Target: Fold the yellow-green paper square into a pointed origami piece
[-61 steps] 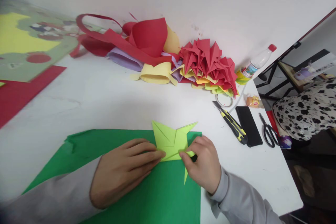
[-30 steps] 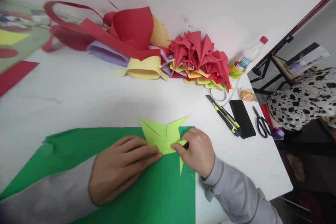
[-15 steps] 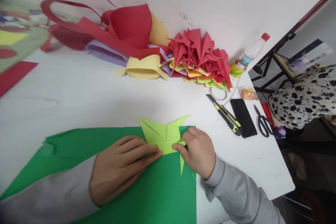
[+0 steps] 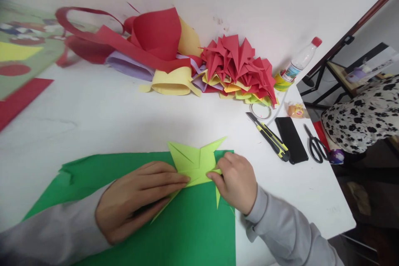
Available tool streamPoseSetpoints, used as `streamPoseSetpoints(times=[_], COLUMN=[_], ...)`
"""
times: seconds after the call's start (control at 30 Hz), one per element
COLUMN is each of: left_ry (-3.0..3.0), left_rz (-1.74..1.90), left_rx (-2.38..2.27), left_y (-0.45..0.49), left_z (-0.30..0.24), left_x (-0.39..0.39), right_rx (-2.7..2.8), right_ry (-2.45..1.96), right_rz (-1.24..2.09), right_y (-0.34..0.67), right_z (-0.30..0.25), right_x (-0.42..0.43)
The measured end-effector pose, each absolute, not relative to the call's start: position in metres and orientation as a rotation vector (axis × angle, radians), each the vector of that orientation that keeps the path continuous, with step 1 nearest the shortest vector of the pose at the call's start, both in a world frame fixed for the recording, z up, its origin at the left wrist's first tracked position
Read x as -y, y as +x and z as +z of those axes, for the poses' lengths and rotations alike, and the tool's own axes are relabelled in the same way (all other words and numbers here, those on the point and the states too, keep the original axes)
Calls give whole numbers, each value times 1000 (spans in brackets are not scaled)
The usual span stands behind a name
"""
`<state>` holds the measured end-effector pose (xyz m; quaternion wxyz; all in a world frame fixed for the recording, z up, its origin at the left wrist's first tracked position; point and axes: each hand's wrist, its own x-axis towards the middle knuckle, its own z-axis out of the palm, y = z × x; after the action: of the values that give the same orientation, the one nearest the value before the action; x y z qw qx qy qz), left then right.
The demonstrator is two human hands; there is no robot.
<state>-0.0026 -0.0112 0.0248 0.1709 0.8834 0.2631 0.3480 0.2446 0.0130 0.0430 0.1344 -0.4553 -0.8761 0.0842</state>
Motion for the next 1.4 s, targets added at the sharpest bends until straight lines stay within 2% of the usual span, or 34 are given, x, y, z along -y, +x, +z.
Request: streamPoseSetpoints(times=[0.7,1.4], left_ry=[2861,2783], left_rz=[966,1028], left_rx=[-897,-929], left_y=[8,9], left_z=[18,14], left_x=[21,24], right_rx=[2555,2572], right_ry=[-1338,-1326], right_rz=[254,211], right_y=[243,241], right_z=[45,47], right_x=[-12,-11])
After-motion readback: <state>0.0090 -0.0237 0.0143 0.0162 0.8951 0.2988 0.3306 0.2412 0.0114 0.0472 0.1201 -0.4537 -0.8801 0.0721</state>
